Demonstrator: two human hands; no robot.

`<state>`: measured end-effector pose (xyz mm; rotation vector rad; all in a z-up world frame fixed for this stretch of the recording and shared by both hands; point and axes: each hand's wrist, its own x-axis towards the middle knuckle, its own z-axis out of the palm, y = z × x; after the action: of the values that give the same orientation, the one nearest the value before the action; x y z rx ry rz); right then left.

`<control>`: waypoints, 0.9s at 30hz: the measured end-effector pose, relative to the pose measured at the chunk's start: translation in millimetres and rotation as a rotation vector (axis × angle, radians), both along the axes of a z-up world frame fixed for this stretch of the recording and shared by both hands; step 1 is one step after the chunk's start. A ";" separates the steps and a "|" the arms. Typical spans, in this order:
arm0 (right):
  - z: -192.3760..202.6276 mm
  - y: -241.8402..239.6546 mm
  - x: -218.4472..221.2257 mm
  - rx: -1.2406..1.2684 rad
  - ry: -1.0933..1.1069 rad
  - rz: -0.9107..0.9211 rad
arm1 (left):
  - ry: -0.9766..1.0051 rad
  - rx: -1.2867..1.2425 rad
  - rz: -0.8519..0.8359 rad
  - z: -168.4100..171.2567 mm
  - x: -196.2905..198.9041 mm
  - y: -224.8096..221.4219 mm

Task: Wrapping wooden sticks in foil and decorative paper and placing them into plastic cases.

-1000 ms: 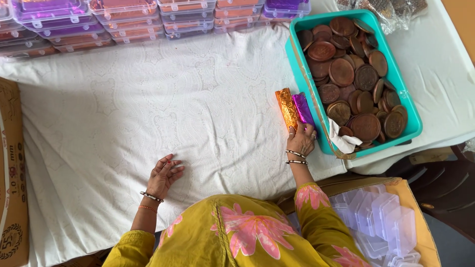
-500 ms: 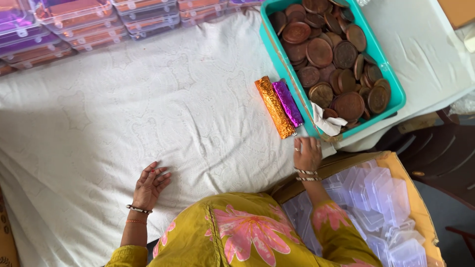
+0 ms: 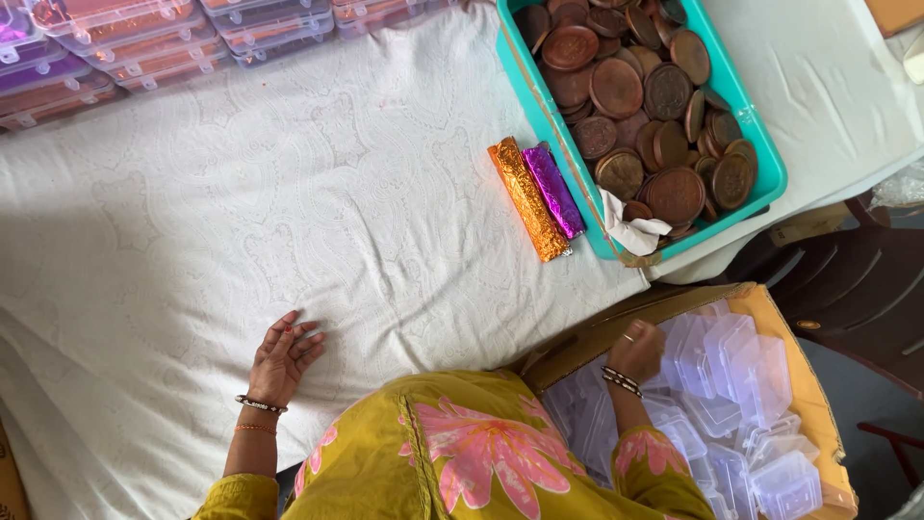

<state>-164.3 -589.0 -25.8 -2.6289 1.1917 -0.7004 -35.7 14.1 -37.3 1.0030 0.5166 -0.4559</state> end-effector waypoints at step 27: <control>-232.8 -30.2 -123.3 0.708 1.229 0.195 | 0.017 -0.052 0.020 -1.9 4.1 -0.4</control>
<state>-287.6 -619.2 -258.6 -2.3193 0.9994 1.3148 -31.7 13.7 -39.2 0.9439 0.5274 -0.4584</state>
